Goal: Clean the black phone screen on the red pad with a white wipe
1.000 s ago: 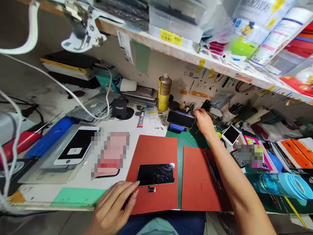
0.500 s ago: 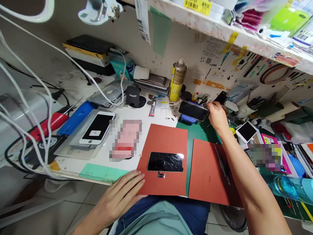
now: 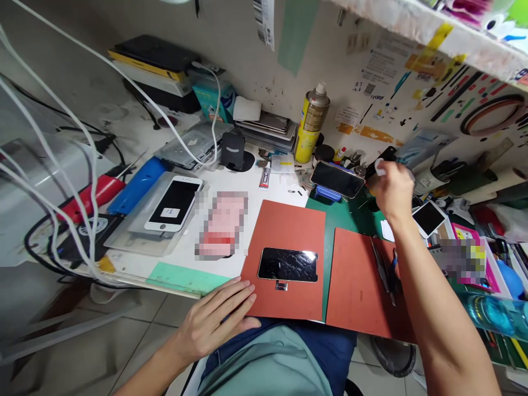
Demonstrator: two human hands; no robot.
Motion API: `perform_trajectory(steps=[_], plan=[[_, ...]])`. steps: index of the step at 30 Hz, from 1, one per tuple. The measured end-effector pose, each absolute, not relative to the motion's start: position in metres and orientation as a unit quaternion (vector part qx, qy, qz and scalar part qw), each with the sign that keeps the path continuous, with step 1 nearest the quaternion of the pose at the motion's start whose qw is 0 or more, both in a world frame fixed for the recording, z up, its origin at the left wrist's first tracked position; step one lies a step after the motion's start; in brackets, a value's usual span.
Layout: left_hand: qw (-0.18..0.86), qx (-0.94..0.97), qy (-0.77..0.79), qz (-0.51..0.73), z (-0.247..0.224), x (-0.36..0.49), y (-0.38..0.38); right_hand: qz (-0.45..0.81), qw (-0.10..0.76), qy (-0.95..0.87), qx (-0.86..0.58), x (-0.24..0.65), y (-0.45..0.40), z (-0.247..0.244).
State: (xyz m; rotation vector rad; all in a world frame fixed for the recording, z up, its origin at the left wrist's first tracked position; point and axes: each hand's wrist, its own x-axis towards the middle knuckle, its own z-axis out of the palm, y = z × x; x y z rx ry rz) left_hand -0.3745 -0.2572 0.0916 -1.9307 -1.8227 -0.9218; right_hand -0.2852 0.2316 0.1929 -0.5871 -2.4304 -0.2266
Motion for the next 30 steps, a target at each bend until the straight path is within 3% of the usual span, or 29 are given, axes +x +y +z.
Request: perform_trajectory(steps=[4, 9, 11, 21, 30], plan=[[0.172, -0.678, -0.616, -0.361, 0.099, -0.389, -0.257, -0.068, 0.362, -0.909, -0.195, -0.241, 0.124, 0.194], [0.158, -0.619, -0.642, -0.423, 0.106, -0.404, -0.247, 0.06, 0.205, -0.977, 0.02, -0.217, -0.052, 0.156], [0.146, -0.613, -0.644, -0.434, 0.107, -0.406, -0.244, 0.066, 0.173, -0.982, 0.035, -0.222, -0.085, 0.143], [0.16, -0.614, -0.636, -0.439, 0.099, -0.406, -0.247, -0.007, 0.119, -0.992, 0.037, -0.245, -0.095, 0.14], [0.16, -0.607, -0.634, -0.451, 0.097, -0.405, -0.248, 0.012, 0.115, -0.993, 0.027, -0.25, -0.094, 0.139]])
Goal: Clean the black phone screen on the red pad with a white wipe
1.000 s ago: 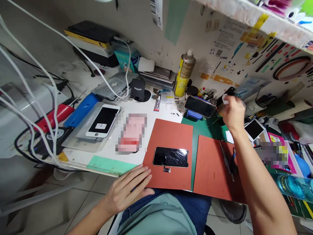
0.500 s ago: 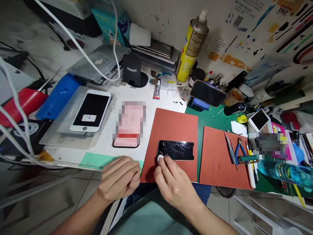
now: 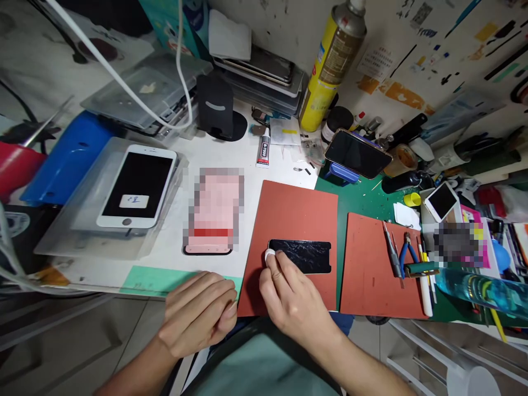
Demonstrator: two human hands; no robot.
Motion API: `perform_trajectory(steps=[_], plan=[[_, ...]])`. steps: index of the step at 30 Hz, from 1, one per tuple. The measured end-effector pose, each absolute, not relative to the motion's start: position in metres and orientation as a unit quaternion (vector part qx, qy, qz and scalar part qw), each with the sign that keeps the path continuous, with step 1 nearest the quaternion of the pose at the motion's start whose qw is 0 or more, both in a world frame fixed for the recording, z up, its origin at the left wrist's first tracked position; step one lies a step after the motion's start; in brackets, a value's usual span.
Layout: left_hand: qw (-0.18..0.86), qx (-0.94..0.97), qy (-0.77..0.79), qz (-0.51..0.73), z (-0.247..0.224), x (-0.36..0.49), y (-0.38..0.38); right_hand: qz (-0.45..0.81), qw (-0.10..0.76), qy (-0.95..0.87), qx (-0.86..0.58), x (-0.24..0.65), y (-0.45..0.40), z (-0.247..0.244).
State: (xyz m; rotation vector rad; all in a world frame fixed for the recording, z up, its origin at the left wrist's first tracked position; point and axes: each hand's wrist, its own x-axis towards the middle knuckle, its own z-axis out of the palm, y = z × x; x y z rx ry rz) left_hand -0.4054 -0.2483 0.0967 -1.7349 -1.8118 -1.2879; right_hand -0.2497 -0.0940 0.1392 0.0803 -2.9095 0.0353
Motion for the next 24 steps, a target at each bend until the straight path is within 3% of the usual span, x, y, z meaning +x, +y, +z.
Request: perform_trajectory(steps=[24], plan=[[0.143, -0.599, -0.664, -0.424, 0.1034, -0.405, -0.2508, 0.054, 0.074, -0.995, 0.031, -0.2468, -0.0913, 0.1472]])
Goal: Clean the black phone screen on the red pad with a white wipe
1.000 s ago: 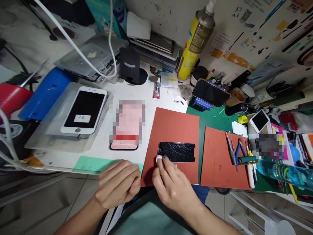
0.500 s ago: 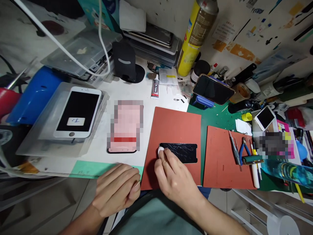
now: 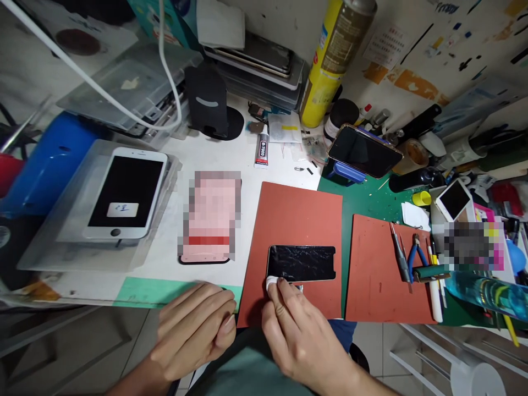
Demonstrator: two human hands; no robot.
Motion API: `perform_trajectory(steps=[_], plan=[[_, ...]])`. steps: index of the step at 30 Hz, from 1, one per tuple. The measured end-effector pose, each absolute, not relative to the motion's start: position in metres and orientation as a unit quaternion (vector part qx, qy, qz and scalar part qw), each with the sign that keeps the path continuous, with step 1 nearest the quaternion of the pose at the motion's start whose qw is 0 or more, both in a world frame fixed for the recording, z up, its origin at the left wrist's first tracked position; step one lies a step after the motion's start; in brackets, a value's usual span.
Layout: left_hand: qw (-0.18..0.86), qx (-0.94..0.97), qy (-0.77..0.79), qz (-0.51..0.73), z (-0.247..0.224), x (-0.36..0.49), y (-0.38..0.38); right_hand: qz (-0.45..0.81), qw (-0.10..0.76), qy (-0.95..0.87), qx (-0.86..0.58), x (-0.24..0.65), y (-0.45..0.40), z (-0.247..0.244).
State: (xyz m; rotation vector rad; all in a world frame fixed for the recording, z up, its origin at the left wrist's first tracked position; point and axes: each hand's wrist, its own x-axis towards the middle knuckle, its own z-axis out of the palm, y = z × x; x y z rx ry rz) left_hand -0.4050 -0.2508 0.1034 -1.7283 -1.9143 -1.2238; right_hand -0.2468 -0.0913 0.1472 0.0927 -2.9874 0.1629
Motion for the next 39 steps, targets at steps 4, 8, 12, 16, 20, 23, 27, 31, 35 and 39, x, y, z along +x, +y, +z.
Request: perform_trajectory(steps=[4, 8, 12, 16, 20, 23, 27, 31, 35, 39], plan=[[0.129, -0.602, -0.666, -0.421, 0.104, -0.406, -0.251, 0.044, 0.091, -0.995, 0.015, -0.248, -0.089, 0.145], [0.137, -0.598, -0.659, -0.435, 0.103, -0.406, -0.251, 0.051, 0.074, -0.995, 0.032, -0.25, -0.089, 0.145], [0.136, -0.603, -0.662, -0.425, 0.104, -0.406, -0.25, 0.047, 0.083, -0.995, 0.033, -0.255, -0.086, 0.145], [0.128, -0.597, -0.664, -0.432, 0.105, -0.406, -0.251, 0.057, 0.077, -0.995, 0.041, -0.253, -0.086, 0.147], [0.127, -0.602, -0.66, -0.431, 0.105, -0.406, -0.25, 0.057, 0.077, -0.995, 0.038, -0.253, -0.085, 0.147], [0.123, -0.598, -0.669, -0.423, 0.104, -0.405, -0.25, 0.058, 0.08, -0.994, 0.043, -0.254, -0.084, 0.146], [0.14, -0.593, -0.675, -0.417, 0.104, -0.405, -0.251, 0.074, 0.08, -0.993, 0.047, -0.253, -0.084, 0.146], [0.141, -0.589, -0.681, -0.411, 0.104, -0.405, -0.251, 0.059, 0.09, -0.993, 0.04, -0.257, -0.083, 0.147], [0.136, -0.595, -0.676, -0.413, 0.105, -0.405, -0.251, 0.076, 0.09, -0.992, 0.041, -0.257, -0.083, 0.147], [0.121, -0.597, -0.677, -0.414, 0.106, -0.404, -0.251, 0.056, 0.094, -0.994, 0.025, -0.263, -0.079, 0.145]])
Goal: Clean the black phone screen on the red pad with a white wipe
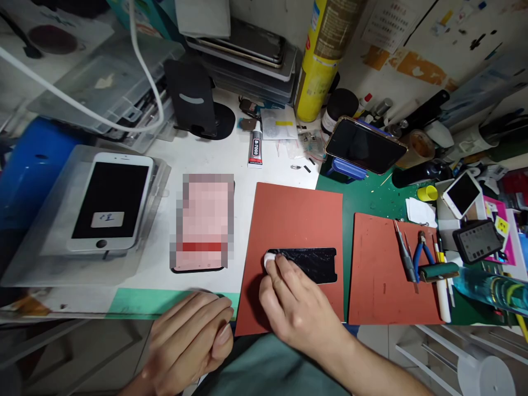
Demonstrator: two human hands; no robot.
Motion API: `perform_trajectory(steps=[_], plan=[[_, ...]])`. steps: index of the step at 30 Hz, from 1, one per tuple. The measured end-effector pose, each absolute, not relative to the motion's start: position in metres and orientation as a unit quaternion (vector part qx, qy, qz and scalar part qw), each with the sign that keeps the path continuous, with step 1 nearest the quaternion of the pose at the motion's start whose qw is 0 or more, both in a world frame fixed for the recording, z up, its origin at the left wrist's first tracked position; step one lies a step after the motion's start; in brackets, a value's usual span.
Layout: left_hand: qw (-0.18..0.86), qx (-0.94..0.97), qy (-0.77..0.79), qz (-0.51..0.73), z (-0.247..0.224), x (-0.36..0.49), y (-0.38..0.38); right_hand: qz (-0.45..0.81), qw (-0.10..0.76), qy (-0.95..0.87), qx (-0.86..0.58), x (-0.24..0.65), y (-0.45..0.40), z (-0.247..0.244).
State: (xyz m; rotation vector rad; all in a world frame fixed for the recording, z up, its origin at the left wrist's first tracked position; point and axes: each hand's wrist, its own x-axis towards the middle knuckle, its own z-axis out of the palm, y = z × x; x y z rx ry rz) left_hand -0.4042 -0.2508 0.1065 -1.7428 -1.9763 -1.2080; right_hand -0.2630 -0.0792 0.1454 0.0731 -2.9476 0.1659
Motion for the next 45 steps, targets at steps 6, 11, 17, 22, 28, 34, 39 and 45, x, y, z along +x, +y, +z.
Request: perform_trajectory(steps=[6, 11, 17, 22, 28, 34, 39, 45], plan=[[0.121, -0.602, -0.675, -0.409, 0.1067, -0.4052, -0.2522, 0.073, 0.085, -0.993, 0.023, -0.2651, -0.081, 0.1446], [0.109, -0.603, -0.683, -0.397, 0.1041, -0.4047, -0.2541, 0.045, 0.09, -0.995, 0.011, -0.2691, -0.0791, 0.1439], [0.114, -0.607, -0.68, -0.396, 0.1047, -0.4053, -0.2544, 0.055, 0.097, -0.994, 0.017, -0.2685, -0.0797, 0.1435], [0.116, -0.601, -0.682, -0.4, 0.1073, -0.4047, -0.2531, 0.059, 0.097, -0.993, 0.016, -0.2691, -0.0791, 0.1423], [0.104, -0.605, -0.684, -0.394, 0.1077, -0.4038, -0.2538, 0.057, 0.09, -0.994, 0.011, -0.2668, -0.0793, 0.1428], [0.107, -0.609, -0.682, -0.392, 0.1046, -0.4051, -0.2532, 0.058, 0.095, -0.994, 0.023, -0.268, -0.0805, 0.1452], [0.127, -0.601, -0.678, -0.404, 0.1048, -0.4054, -0.2524, 0.077, 0.092, -0.992, 0.036, -0.2677, -0.0789, 0.1457], [0.125, -0.596, -0.683, -0.403, 0.1054, -0.4036, -0.2516, 0.061, 0.091, -0.993, 0.039, -0.2649, -0.0758, 0.1454]])
